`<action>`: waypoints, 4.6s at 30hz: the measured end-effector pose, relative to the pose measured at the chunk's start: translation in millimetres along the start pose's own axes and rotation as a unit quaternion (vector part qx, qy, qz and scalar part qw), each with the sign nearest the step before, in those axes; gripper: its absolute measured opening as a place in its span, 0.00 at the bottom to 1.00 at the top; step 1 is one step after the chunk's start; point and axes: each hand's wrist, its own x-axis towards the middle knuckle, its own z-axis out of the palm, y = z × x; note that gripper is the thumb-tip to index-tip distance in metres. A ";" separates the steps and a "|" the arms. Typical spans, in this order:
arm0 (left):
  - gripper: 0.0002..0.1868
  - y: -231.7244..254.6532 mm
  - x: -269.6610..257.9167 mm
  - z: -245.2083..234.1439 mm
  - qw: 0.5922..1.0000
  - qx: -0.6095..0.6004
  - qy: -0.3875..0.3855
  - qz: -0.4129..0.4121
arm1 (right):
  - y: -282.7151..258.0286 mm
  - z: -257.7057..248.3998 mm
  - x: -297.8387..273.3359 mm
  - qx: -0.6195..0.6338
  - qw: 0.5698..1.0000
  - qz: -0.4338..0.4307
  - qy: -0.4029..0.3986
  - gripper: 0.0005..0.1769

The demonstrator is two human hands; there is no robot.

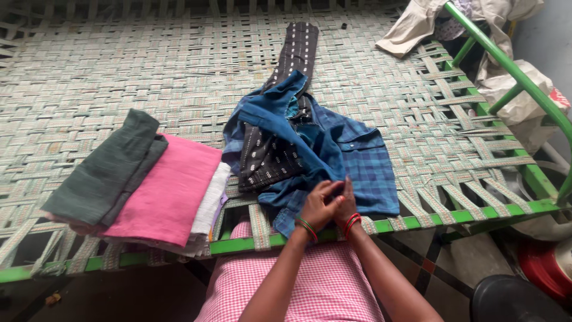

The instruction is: The person folds a blue garment and a black patterned cloth on a woven cot, smoothing each piece and stacking them with other folded items. The person handles the items one at a time and places the finished folds into a growing stack.

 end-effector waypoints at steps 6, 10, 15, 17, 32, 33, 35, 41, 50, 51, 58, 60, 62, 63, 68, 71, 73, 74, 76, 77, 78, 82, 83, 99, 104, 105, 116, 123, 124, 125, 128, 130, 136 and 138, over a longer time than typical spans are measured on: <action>0.20 42.0 -17.3 -16.9 0.999 -0.020 0.032 0.031 | -63.5 -31.8 22.5 0.035 0.999 -0.024 0.023 0.25; 0.17 42.2 -7.8 -24.6 0.984 -0.096 0.147 -0.014 | -129.5 -72.7 53.2 0.057 0.994 -0.076 -0.051 0.27; 0.19 0.7 5.4 -44.2 0.838 -0.406 0.293 -0.214 | -183.8 -116.2 72.3 0.002 0.950 -0.115 -0.289 0.28; 0.20 -17.7 6.4 -53.4 0.818 -0.461 0.267 -0.219 | -198.7 -124.1 70.7 0.000 0.925 -0.105 -0.365 0.28; 0.29 -32.3 37.5 -77.4 0.723 -0.690 -0.019 -0.025 | -200.0 -123.5 65.2 -0.126 0.853 -0.099 -0.496 0.42; 0.30 -22.7 27.0 -75.9 0.727 -0.686 -0.030 0.017 | -195.9 -125.9 69.1 -0.100 0.876 -0.108 -0.458 0.42; 0.29 -7.4 5.9 -74.1 0.738 -0.671 -0.050 0.049 | -189.1 -123.5 72.5 -0.044 0.944 -0.118 -0.305 0.36; 0.15 -11.1 -20.1 -69.6 0.691 -0.692 -0.176 -0.114 | -165.7 -118.8 75.7 0.133 0.971 0.061 -0.190 0.21; 0.19 29.2 -15.4 -62.0 0.899 -0.318 -0.184 -0.237 | -146.8 -112.6 74.5 0.391 0.872 0.162 -0.244 0.21; 0.20 37.7 -11.8 -63.6 0.898 -0.308 -0.160 -0.272 | -148.7 -114.2 76.1 0.406 0.870 0.162 -0.228 0.21; 0.10 57.1 -1.1 -58.8 0.873 -0.446 0.036 -0.196 | -169.5 -121.7 76.2 0.376 0.871 0.150 -0.279 0.27; 0.07 56.5 -1.0 -59.2 0.897 -0.410 0.113 -0.121 | -171.9 -118.7 74.7 0.362 0.884 0.136 -0.261 0.28; 0.05 60.5 -2.5 -63.3 0.900 -0.402 0.138 -0.095 | -170.8 -116.4 74.6 0.361 0.889 0.128 -0.250 0.26; 0.04 63.9 -3.9 -65.7 0.901 -0.398 0.151 -0.082 | -169.4 -115.1 74.3 0.360 0.892 0.123 -0.245 0.26; 0.06 81.9 -8.9 -73.0 0.920 -0.365 0.137 -0.044 | -159.7 -111.2 70.9 0.354 0.896 0.158 -0.218 0.17; 0.07 85.3 -13.4 -79.5 0.930 -0.347 0.113 -0.041 | -161.0 -114.2 70.3 0.402 0.871 0.203 -0.198 0.15; 0.08 86.6 -16.8 -81.6 0.925 -0.363 0.095 -0.053 | -166.9 -117.9 70.5 0.418 0.865 0.202 -0.191 0.16; 0.09 87.8 -18.3 -81.9 0.914 -0.390 0.085 -0.069 | -171.3 -119.0 70.6 0.415 0.870 0.187 -0.190 0.18; 0.08 91.6 -17.7 -80.9 0.873 -0.472 0.074 -0.097 | -180.7 -121.4 71.0 0.418 0.871 0.170 -0.194 0.21; 0.07 94.4 -15.8 -79.1 0.841 -0.525 0.073 -0.110 | -185.1 -122.4 71.2 0.424 0.867 0.170 -0.198 0.24; 0.06 97.4 -13.6 -78.5 0.805 -0.575 0.072 -0.122 | -188.8 -123.4 72.0 0.431 0.863 0.169 -0.203 0.26; 0.10 107.3 -9.5 -80.3 0.738 -0.600 0.077 -0.300 | -195.8 -126.2 73.4 0.390 0.882 0.136 -0.226 0.33; 0.15 108.5 -8.7 -79.6 0.717 -0.613 0.065 -0.325 | -195.9 -127.6 73.1 0.389 0.877 0.145 -0.241 0.34; 0.27 103.3 -16.1 -93.1 0.768 -0.602 0.048 -0.214 | -181.2 -129.0 73.3 0.368 0.855 0.155 -0.331 0.22; 0.34 115.8 -17.8 -105.3 0.740 -0.646 0.012 -0.186 | -168.8 -125.9 72.8 0.311 0.874 0.154 -0.340 0.17; 0.36 119.1 -17.7 -106.5 0.735 -0.659 -0.002 -0.161 | -166.9 -125.6 72.8 0.309 0.874 0.148 -0.344 0.16; 0.39 123.5 -22.0 -130.2 0.745 -0.664 0.009 -0.055 | -140.1 -153.8 86.4 0.135 0.935 0.131 -0.300 0.15; 0.29 74.3 -3.2 -127.4 0.771 -0.510 0.262 -0.278 | -142.8 -171.6 89.8 0.207 0.933 0.156 -0.251 0.15; 0.32 73.0 -2.7 -120.2 0.827 -0.413 0.292 -0.245 | -146.9 -170.3 90.1 0.177 0.941 0.135 -0.256 0.14; 0.36 74.2 -3.2 -111.0 0.872 -0.310 0.315 -0.209 | -151.6 -167.4 88.9 0.147 0.948 0.115 -0.260 0.14; 0.27 89.9 -11.4 -87.2 0.969 -0.081 0.226 -0.055 | -168.4 -155.4 83.2 0.115 0.950 0.080 -0.280 0.14; 0.20 105.8 -14.6 -73.5 0.991 0.020 0.128 0.038 | -179.4 -146.0 79.2 0.122 0.942 0.082 -0.302 0.13; 0.05 133.7 -18.8 -70.3 0.996 0.068 0.012 0.054 | -184.3 -148.2 76.6 0.115 0.938 0.059 -0.322 0.14; 0.04 133.5 -18.4 -79.8 0.991 0.070 0.067 0.089 | -178.7 -153.5 79.5 0.143 0.931 0.078 -0.326 0.14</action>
